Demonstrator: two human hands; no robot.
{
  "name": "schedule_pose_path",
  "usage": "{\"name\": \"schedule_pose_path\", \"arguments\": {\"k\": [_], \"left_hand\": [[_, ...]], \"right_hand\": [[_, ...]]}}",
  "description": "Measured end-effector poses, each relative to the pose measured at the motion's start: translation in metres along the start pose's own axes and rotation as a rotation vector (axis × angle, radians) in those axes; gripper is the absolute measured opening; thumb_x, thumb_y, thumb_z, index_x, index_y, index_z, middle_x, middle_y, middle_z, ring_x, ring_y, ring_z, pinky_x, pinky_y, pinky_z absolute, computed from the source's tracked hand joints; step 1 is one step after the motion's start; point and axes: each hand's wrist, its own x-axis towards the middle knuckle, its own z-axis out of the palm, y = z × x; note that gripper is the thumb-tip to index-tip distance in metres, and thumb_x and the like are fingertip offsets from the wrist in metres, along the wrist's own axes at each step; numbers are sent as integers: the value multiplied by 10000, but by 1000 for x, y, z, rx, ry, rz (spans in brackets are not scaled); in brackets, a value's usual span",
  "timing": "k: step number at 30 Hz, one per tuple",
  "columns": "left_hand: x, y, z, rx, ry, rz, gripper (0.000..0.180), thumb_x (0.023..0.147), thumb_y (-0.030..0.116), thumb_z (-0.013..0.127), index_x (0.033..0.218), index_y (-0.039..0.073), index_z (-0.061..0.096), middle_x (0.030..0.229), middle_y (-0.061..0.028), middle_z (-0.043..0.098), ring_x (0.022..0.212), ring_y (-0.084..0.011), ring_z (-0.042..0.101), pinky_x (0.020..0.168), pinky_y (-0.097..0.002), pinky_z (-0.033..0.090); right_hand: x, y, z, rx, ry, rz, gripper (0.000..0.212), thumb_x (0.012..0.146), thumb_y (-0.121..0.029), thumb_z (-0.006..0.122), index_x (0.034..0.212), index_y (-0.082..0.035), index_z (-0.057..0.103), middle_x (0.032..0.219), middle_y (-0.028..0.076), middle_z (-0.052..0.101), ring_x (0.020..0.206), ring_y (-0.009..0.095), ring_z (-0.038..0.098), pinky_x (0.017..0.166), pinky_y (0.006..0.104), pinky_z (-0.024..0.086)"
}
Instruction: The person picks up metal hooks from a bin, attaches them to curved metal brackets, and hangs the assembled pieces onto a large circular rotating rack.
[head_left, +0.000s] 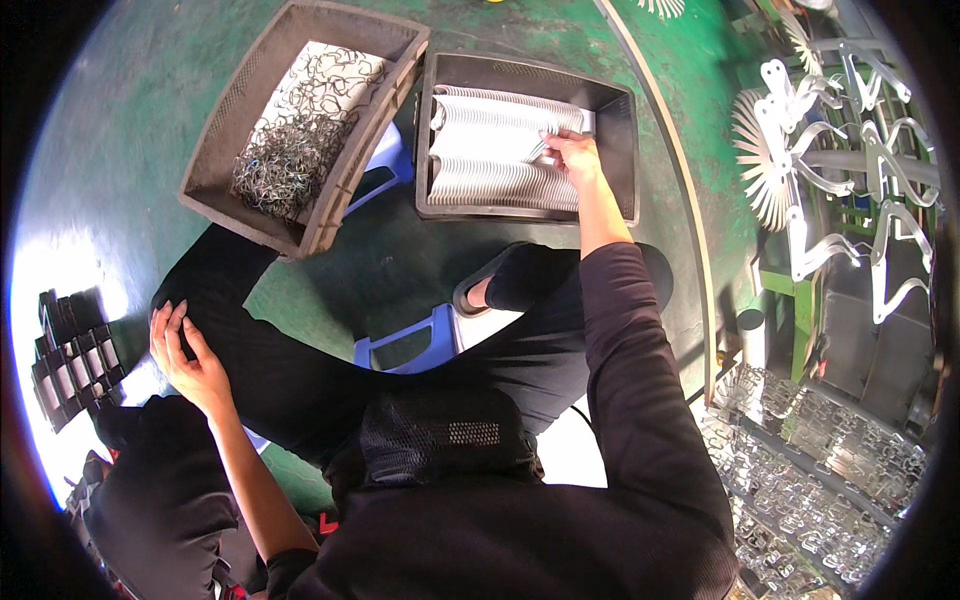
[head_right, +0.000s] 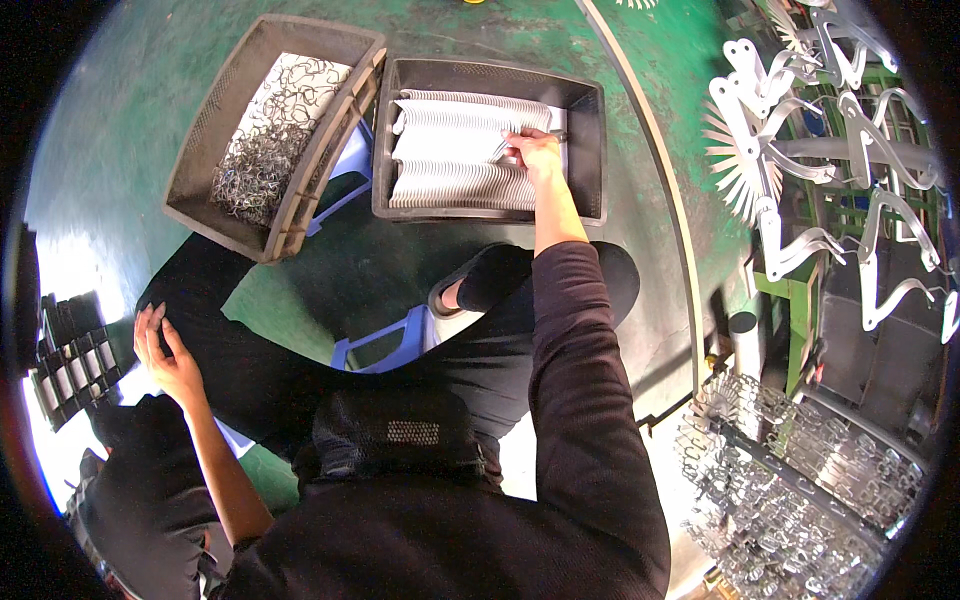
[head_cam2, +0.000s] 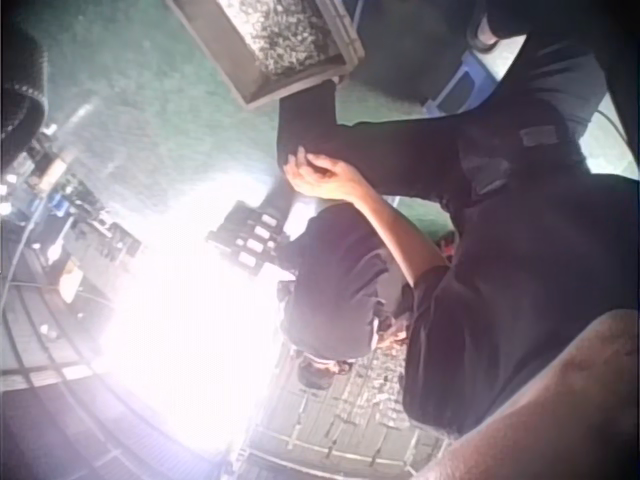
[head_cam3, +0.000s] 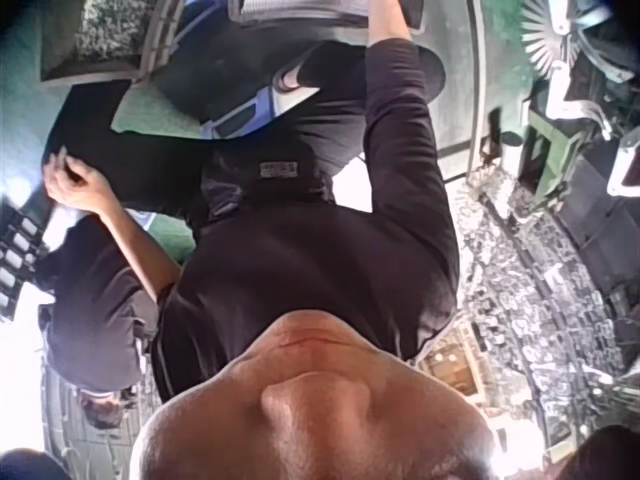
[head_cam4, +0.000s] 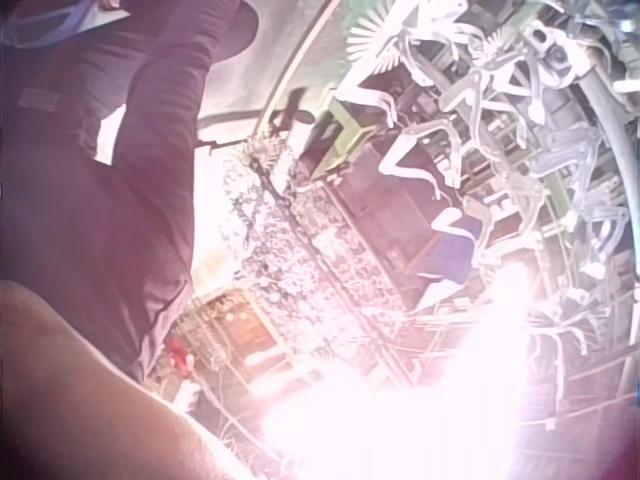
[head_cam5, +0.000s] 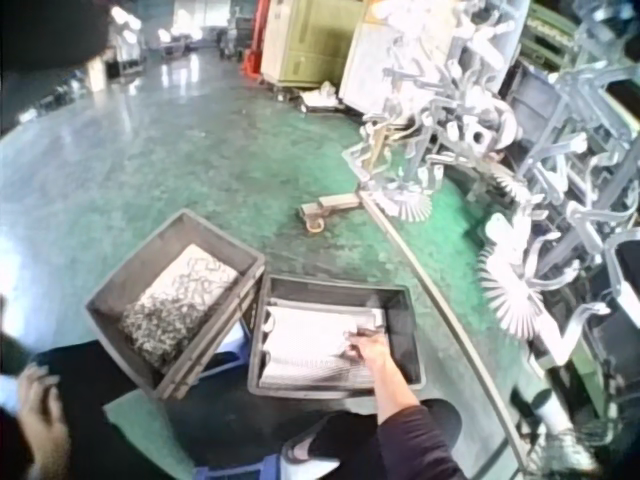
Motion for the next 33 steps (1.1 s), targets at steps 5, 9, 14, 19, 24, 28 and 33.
{"name": "schedule_pose_path", "arguments": {"k": [5,9,14,19,24,28,33], "left_hand": [[-2,1,0,-11,7,-17,186,878,109,511,1018,66,626,1136,-86,568,1115,-282,492,956,-394,359],[-2,1,-1,-35,14,-9,196,874,109,520,1037,62,619,1142,-93,564,1124,-290,484,961,-400,354],[11,39,-7,-69,202,-15,291,858,97,549,1143,35,562,1206,-139,526,1176,-305,433,1000,-428,300],[22,141,3,-788,-294,69,386,750,115,658,1118,34,572,1146,-132,543,1119,-277,487,966,-377,366],[19,177,27,-1175,-489,-21,660,679,16,690,1275,14,407,1268,-185,438,1181,-331,441,983,-388,367],[24,159,26,-1246,-439,-148,520,689,-110,537,1195,-11,465,1190,-200,504,1106,-352,510,910,-384,419],[25,118,19,-1117,-398,-116,419,731,-84,536,1143,-26,492,1099,-193,530,1004,-351,524,849,-380,439]], "right_hand": [[-8,2,4,29,61,-66,313,700,-101,763,946,-14,589,708,35,632,544,89,569,408,208,371],[-17,0,1,102,95,-114,248,691,-95,767,863,-21,604,662,17,607,523,94,546,430,212,389],[-63,-17,-17,68,163,-249,139,705,-106,748,720,-31,632,629,0,583,533,74,521,485,213,420],[-175,-47,28,24,-152,-493,24,770,-16,619,789,-15,604,666,24,591,557,89,508,555,219,412],[-285,-64,110,39,-382,-395,148,789,13,629,936,21,619,787,52,634,668,81,567,617,226,478],[-307,-54,163,118,-412,-493,171,752,5,682,909,4,614,776,35,627,685,89,576,649,225,474],[-309,-73,190,-415,-375,-873,253,686,-142,753,883,-41,630,806,57,549,753,175,561,667,286,452]]}}
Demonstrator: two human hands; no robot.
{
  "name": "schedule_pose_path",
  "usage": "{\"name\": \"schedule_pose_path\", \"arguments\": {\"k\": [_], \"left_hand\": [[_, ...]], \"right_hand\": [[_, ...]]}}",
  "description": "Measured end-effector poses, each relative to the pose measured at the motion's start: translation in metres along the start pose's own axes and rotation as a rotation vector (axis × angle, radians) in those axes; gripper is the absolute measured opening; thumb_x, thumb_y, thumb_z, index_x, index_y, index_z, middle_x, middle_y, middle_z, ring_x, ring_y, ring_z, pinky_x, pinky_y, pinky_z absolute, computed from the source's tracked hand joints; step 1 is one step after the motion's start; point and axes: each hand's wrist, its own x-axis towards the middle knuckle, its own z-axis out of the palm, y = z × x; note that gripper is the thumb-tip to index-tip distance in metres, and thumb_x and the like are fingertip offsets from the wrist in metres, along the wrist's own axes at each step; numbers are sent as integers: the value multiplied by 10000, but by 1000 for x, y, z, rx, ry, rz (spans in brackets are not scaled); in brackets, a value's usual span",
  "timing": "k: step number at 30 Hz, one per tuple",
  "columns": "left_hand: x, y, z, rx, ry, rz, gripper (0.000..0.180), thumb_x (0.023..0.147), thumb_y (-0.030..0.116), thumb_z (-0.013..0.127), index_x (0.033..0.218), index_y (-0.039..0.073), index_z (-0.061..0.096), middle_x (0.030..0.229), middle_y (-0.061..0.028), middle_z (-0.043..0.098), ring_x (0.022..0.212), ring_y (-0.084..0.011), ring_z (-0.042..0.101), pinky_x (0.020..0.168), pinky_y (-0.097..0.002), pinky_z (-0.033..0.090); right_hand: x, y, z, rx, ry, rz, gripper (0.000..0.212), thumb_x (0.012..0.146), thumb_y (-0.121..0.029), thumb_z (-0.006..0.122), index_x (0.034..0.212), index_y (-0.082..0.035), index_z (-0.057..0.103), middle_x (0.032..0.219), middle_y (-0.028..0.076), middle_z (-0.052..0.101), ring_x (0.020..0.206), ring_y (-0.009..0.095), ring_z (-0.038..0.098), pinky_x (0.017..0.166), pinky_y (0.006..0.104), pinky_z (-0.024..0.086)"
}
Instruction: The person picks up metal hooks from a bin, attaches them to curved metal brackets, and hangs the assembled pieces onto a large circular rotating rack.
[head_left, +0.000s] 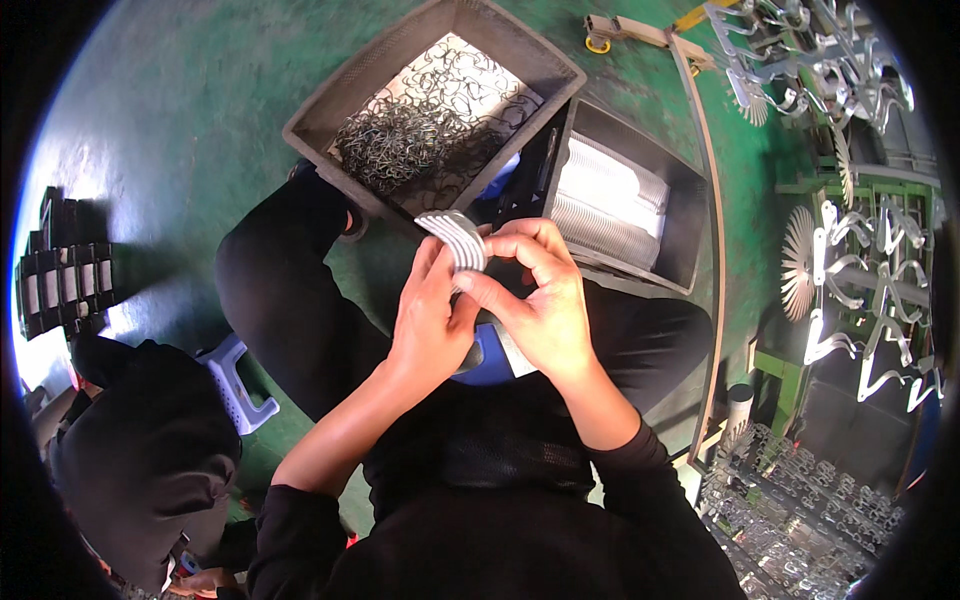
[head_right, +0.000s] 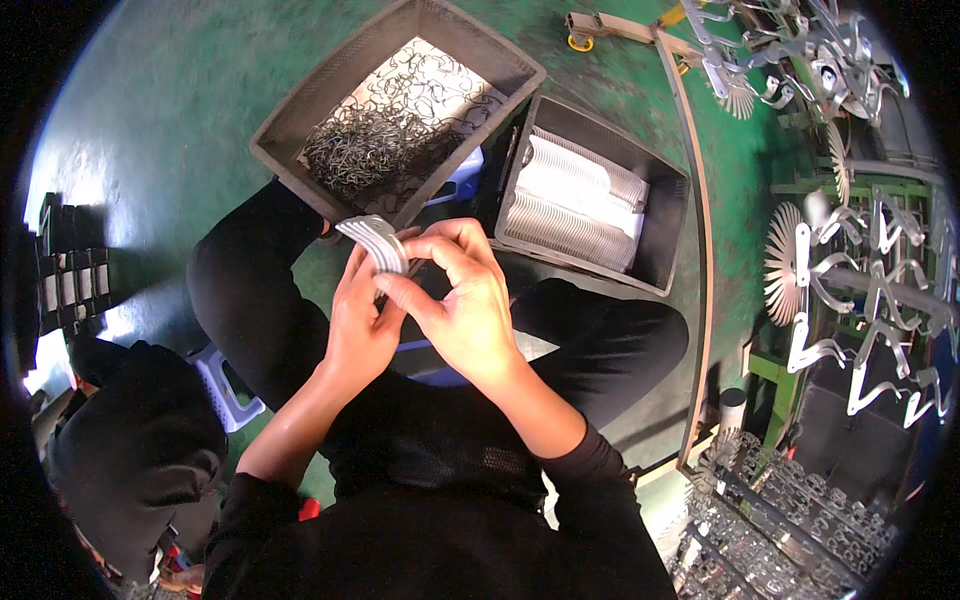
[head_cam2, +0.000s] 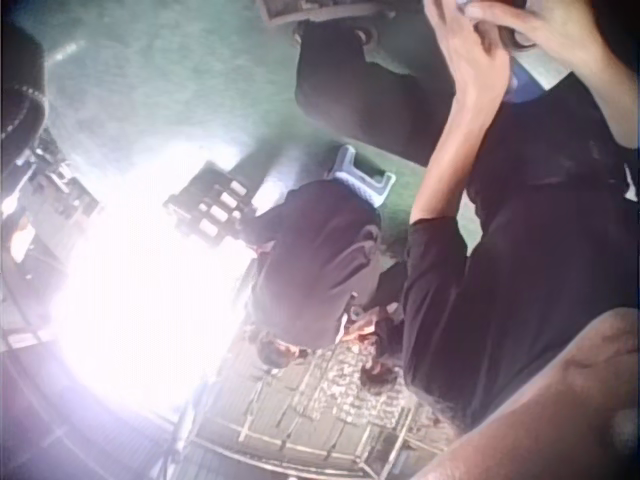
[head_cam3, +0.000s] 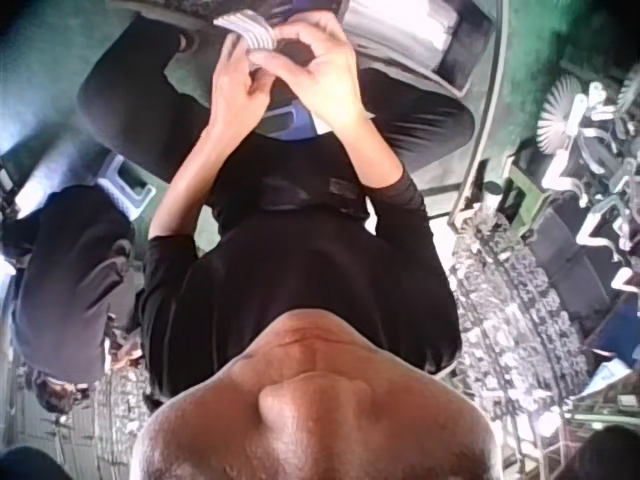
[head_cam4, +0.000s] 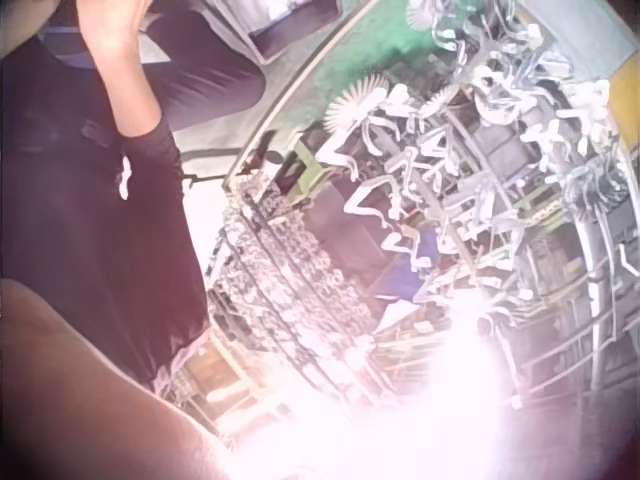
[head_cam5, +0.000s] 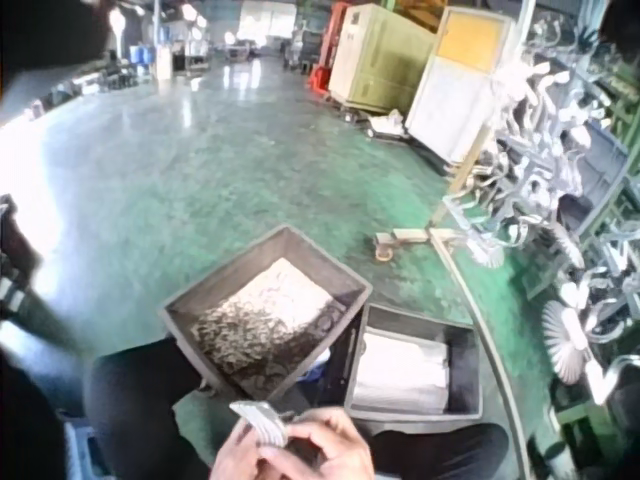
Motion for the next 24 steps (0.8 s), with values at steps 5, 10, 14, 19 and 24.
{"name": "schedule_pose_path", "arguments": {"k": [5,10,14,19,24], "left_hand": [[11,-15,-56,-554,97,-419,218,838,12,566,1055,13,547,1025,-43,591,897,-102,548,792,-258,447],[56,-51,-123,-554,522,-278,192,848,59,588,1026,-14,586,973,-93,631,890,-170,614,821,-311,499],[54,-74,-154,-824,639,-397,243,865,120,575,1060,-22,544,965,-89,593,895,-207,605,868,-433,500],[51,-78,-155,-1013,578,-376,254,902,172,503,1069,-20,507,977,-99,575,927,-196,574,886,-497,477],[47,-82,-158,-979,532,-392,324,919,184,458,1147,-46,477,1005,-107,559,956,-201,558,902,-503,466]], "right_hand": [[58,35,-17,19,-121,177,259,771,-194,696,963,-37,620,816,62,601,769,142,581,708,277,468],[167,101,-40,-603,-253,-116,162,778,-85,603,933,-104,645,903,91,625,856,285,608,751,360,470],[223,126,6,-935,-913,4,244,714,-66,642,947,-131,673,937,78,647,910,247,601,774,363,467],[258,166,36,-954,-1081,27,284,695,-39,622,951,-139,692,1000,78,656,952,231,606,813,324,474],[281,174,34,-916,-1143,-112,272,672,-25,621,921,-104,698,1027,77,650,939,214,612,825,316,469]]}}
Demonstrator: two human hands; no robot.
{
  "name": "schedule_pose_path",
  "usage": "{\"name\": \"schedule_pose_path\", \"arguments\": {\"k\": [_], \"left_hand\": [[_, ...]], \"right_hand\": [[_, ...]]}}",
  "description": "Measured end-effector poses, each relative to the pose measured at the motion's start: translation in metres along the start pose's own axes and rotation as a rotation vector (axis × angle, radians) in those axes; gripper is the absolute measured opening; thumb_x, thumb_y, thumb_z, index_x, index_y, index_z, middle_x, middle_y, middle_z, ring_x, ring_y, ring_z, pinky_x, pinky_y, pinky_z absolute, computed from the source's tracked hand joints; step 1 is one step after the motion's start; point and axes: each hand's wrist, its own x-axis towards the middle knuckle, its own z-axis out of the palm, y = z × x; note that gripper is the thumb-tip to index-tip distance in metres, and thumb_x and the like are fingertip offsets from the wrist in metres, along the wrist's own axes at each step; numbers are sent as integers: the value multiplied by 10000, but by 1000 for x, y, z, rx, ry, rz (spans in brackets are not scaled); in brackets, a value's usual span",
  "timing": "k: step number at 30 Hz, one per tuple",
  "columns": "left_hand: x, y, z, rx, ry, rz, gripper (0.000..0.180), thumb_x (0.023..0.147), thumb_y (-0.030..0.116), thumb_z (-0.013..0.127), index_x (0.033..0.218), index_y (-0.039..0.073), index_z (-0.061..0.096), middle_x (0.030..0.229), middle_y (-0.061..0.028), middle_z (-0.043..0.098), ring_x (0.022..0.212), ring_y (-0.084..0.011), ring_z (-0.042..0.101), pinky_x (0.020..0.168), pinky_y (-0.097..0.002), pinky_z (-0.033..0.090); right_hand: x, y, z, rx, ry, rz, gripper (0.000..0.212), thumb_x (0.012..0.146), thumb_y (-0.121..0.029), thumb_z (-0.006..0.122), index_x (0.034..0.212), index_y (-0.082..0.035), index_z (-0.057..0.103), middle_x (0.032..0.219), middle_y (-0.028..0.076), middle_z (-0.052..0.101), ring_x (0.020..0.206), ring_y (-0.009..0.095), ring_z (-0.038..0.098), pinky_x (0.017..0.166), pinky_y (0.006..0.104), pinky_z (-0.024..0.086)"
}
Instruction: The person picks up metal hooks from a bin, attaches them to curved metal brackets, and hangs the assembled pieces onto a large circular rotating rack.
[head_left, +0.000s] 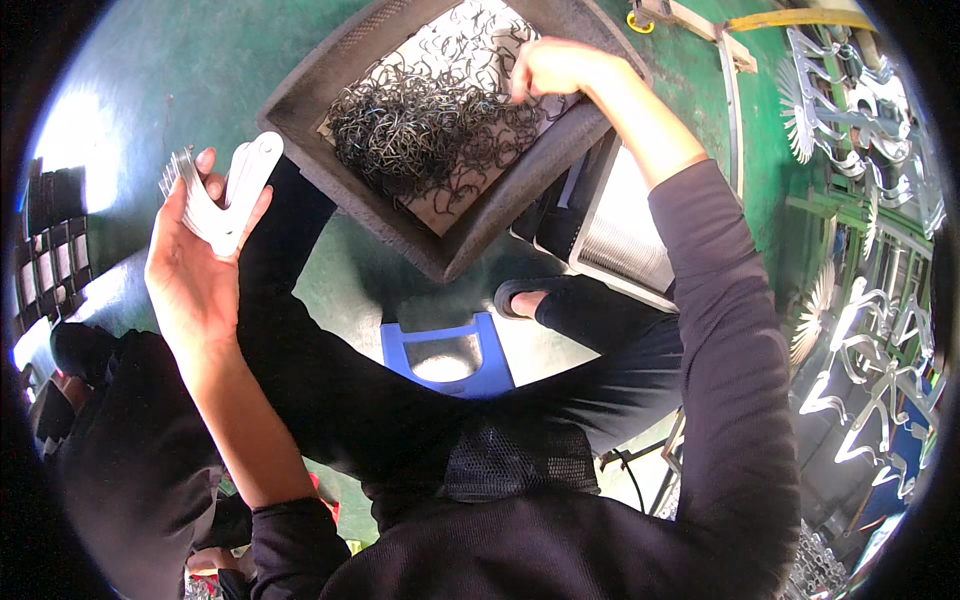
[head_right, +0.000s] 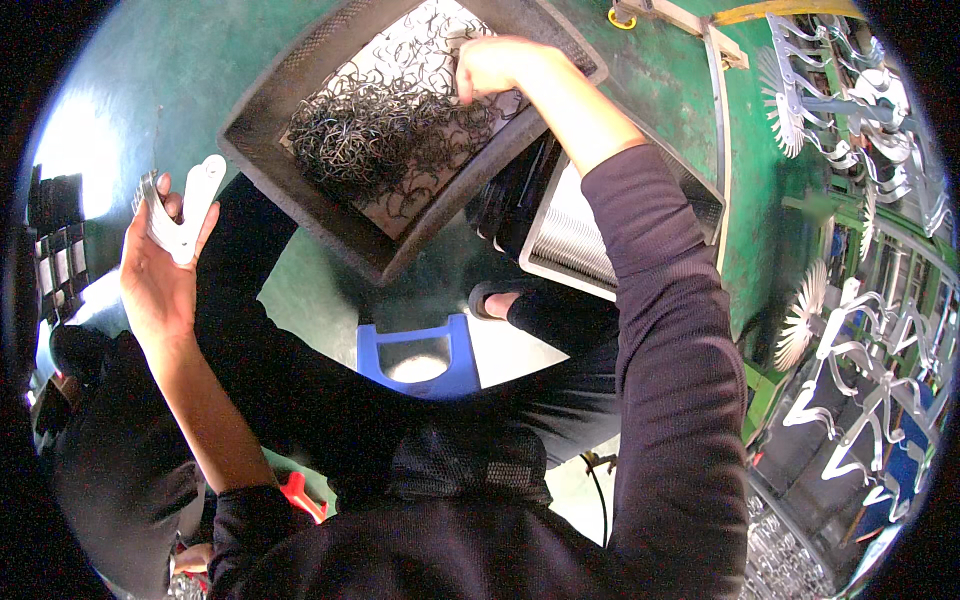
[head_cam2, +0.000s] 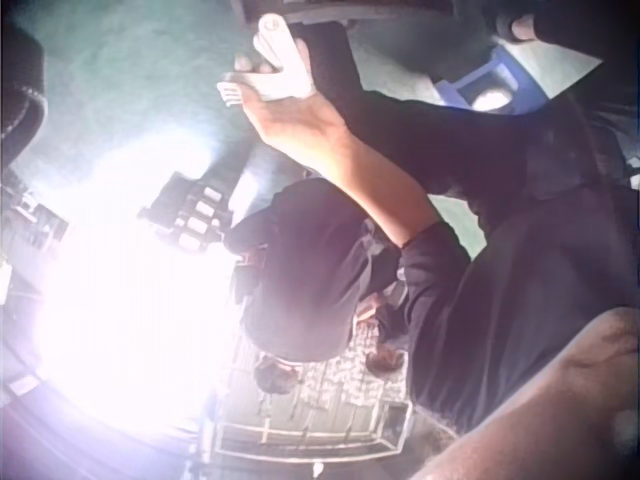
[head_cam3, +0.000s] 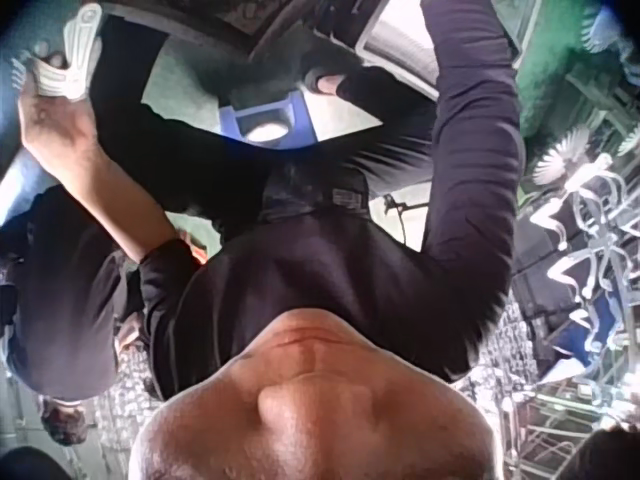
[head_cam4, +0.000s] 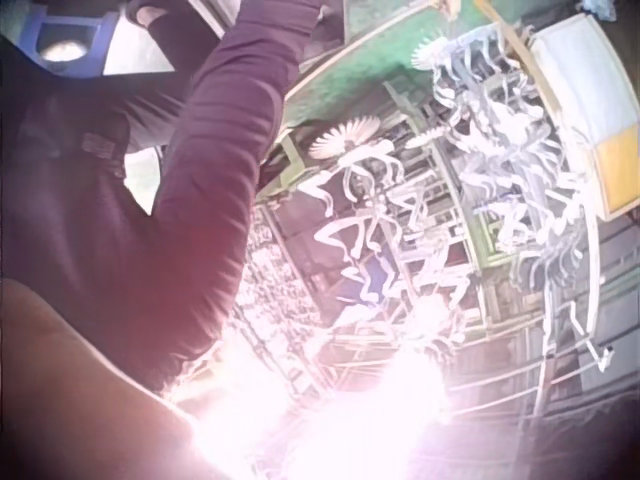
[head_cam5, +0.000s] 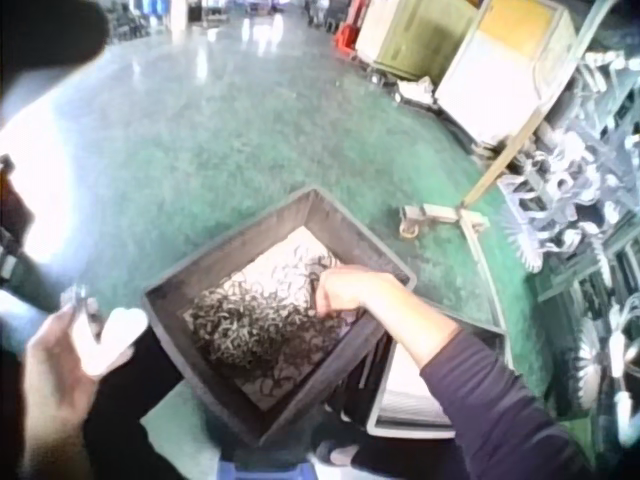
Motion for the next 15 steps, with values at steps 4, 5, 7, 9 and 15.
{"name": "schedule_pose_path", "arguments": {"k": [4,5,7,9,15], "left_hand": [[4,-3,-7,25,-21,-61,372,922,173,456,1207,-65,440,1083,-120,549,980,-197,547,907,-500,463],[5,-4,-6,25,-12,-58,364,923,168,456,1203,-62,443,1101,-124,546,983,-195,545,908,-501,463],[4,-3,-5,30,18,-43,348,924,159,457,1196,-57,449,1138,-132,541,987,-192,541,909,-503,462],[4,-1,-14,0,-3,-33,336,923,146,458,1196,-51,450,1167,-142,531,984,-187,541,909,-510,460],[4,-1,-14,-45,-37,-33,327,922,134,459,1199,-38,449,1183,-152,524,979,-184,539,909,-522,457]], "right_hand": [[12,-23,15,144,6,-134,310,720,-33,610,1019,-95,664,1015,77,650,934,187,606,815,314,475],[20,-13,18,271,113,-165,310,737,-34,601,1038,-89,654,997,70,653,925,173,604,808,305,478],[30,5,5,594,254,-255,280,758,-33,595,1030,-69,650,965,69,653,902,144,594,801,273,478],[24,0,-6,396,280,-200,328,698,36,542,987,-61,665,851,63,655,754,124,603,656,252,490],[-5,19,13,91,38,-7,267,661,12,564,884,-61,690,710,69,637,608,135,591,571,292,476]]}}
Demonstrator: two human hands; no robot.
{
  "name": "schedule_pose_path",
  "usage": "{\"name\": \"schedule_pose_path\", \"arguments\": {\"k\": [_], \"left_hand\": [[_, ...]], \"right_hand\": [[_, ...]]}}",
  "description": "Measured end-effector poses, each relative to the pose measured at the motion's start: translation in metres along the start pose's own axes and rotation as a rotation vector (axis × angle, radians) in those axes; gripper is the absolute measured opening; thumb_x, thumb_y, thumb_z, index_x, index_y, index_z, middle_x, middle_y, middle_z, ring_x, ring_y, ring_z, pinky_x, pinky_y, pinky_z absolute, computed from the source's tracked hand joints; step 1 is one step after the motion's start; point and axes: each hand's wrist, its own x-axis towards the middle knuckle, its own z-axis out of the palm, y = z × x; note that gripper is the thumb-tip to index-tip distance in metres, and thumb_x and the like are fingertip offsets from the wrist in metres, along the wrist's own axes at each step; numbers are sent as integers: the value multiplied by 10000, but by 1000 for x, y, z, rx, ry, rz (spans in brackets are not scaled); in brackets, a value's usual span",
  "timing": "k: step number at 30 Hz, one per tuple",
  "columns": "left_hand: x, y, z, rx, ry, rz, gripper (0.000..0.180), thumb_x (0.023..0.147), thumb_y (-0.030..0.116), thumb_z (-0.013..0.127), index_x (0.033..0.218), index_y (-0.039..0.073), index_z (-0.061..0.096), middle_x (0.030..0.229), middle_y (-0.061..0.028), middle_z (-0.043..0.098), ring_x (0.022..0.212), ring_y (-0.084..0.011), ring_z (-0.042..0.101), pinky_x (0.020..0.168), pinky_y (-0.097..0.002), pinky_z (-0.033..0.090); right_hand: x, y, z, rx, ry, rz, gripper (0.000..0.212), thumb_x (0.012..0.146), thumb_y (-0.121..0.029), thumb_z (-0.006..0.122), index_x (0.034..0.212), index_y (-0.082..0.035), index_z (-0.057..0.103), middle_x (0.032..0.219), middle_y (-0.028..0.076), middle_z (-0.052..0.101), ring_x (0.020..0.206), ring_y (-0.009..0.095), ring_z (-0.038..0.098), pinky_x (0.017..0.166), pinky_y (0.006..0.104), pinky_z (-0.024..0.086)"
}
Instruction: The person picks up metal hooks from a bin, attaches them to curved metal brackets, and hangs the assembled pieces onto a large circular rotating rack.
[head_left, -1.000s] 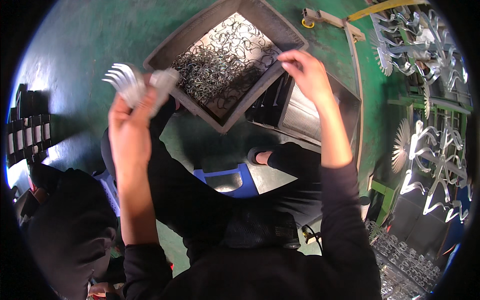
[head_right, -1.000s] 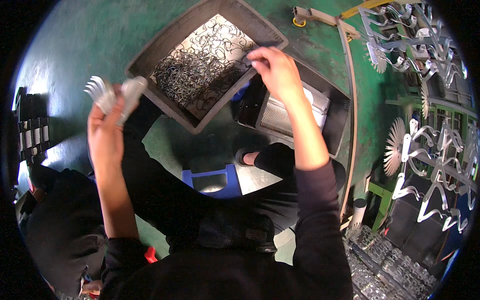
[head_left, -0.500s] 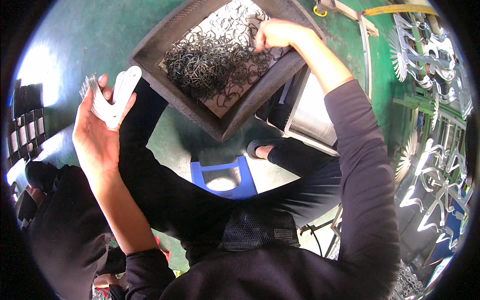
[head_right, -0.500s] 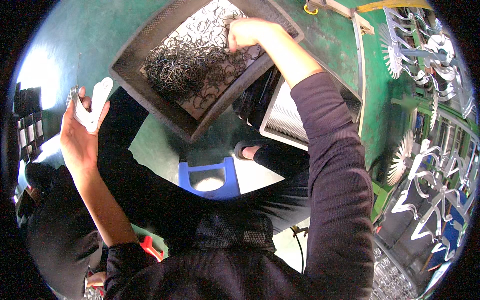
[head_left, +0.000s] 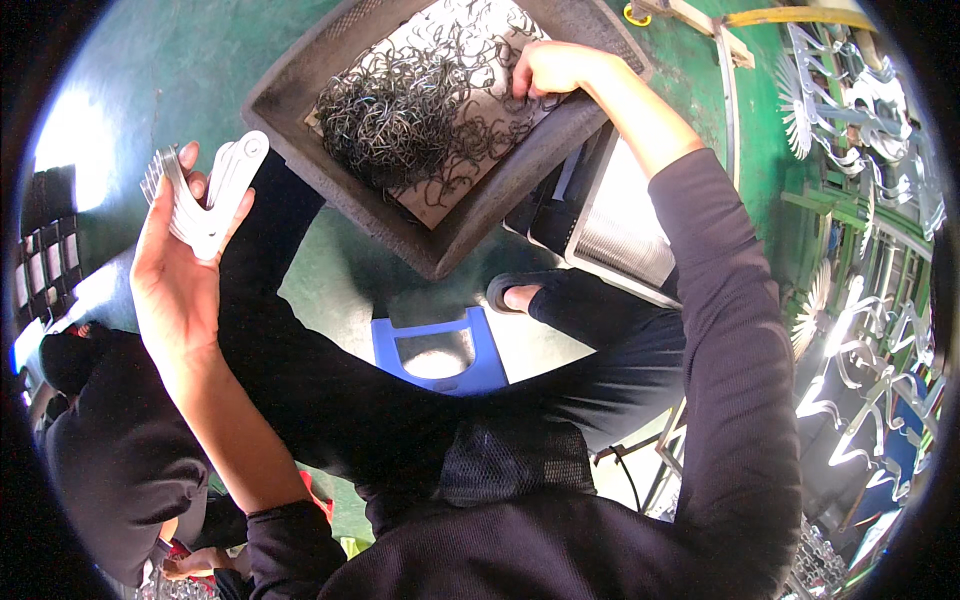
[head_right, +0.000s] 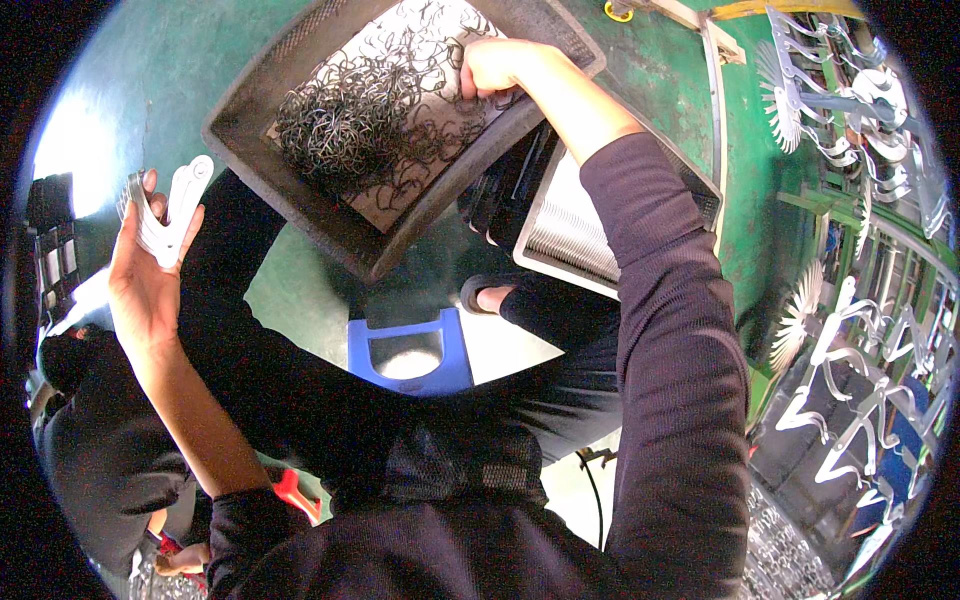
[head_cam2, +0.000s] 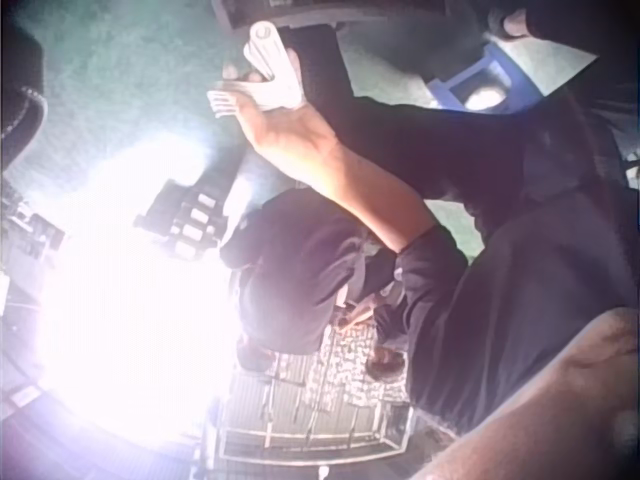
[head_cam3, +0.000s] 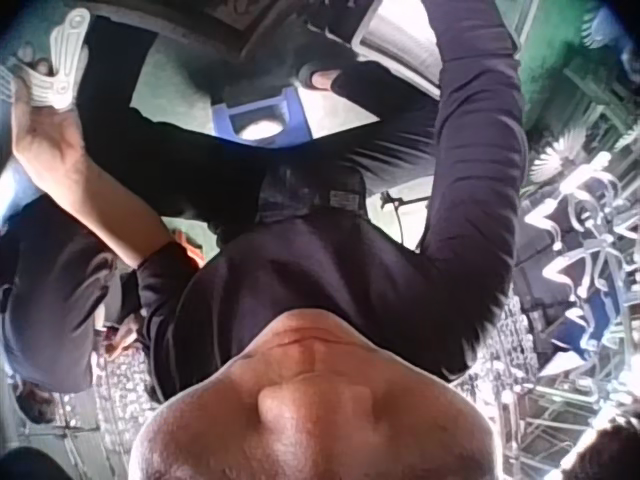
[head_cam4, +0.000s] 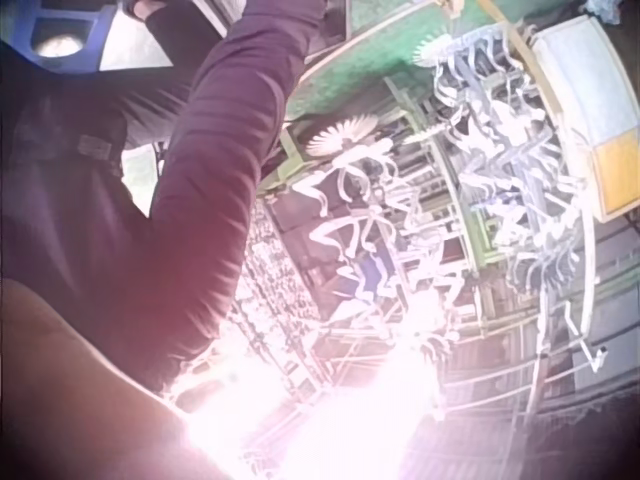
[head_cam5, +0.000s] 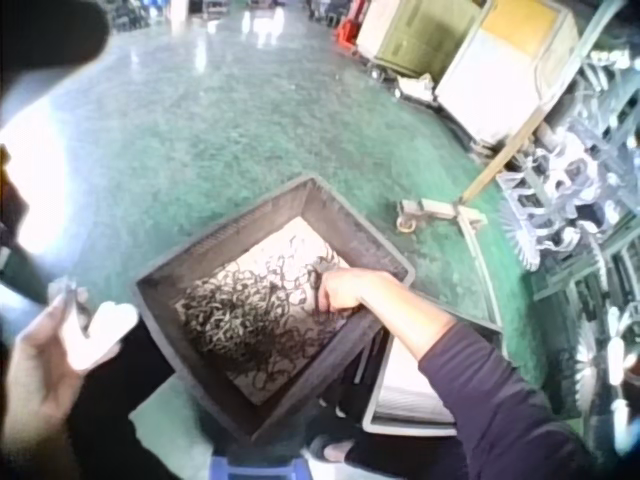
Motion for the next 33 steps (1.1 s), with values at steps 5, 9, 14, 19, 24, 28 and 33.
{"name": "schedule_pose_path", "arguments": {"k": [5,9,14,19,24,28,33], "left_hand": [[-2,1,-4,16,14,0,326,924,139,460,1203,-30,455,1196,-143,520,990,-179,532,915,-514,455],[-2,0,-3,91,60,22,329,921,151,476,1200,-24,469,1194,-126,530,989,-163,540,899,-484,475],[-3,-2,-2,234,92,63,358,920,168,489,1227,-14,461,1196,-104,540,974,-149,559,888,-441,490],[-6,1,-4,239,140,74,396,923,179,482,1276,8,420,1246,-84,508,981,-133,544,912,-436,474],[-6,0,-1,200,129,85,359,905,162,520,1216,-12,483,1185,-117,556,1003,-163,566,872,-407,499],[-11,-4,3,358,85,130,309,887,132,551,1161,-9,535,1172,-122,563,999,-155,565,901,-349,463],[-27,-10,11,453,-5,226,140,826,56,629,956,3,623,904,-90,659,835,-151,626,830,-277,441]], "right_hand": [[-9,-3,-33,166,175,269,186,762,-24,594,939,-46,648,748,65,642,647,124,612,557,246,482],[-9,2,-29,153,374,420,158,746,-40,614,893,-41,673,667,60,638,556,91,602,466,241,484],[-1,2,-12,119,255,476,149,693,-165,699,839,-195,698,730,23,667,705,153,641,664,343,506],[8,0,-4,84,285,423,171,697,-211,709,869,-211,702,893,50,673,901,191,627,778,355,489],[25,-10,2,16,278,583,369,723,-286,708,1029,-90,648,1070,123,625,1033,265,586,867,385,466],[29,-14,9,25,331,624,272,687,-250,701,929,-125,692,985,108,654,999,240,595,871,358,452],[-10,-18,-3,258,470,421,252,711,-235,703,887,-56,679,937,121,661,889,187,634,795,338,486]]}}
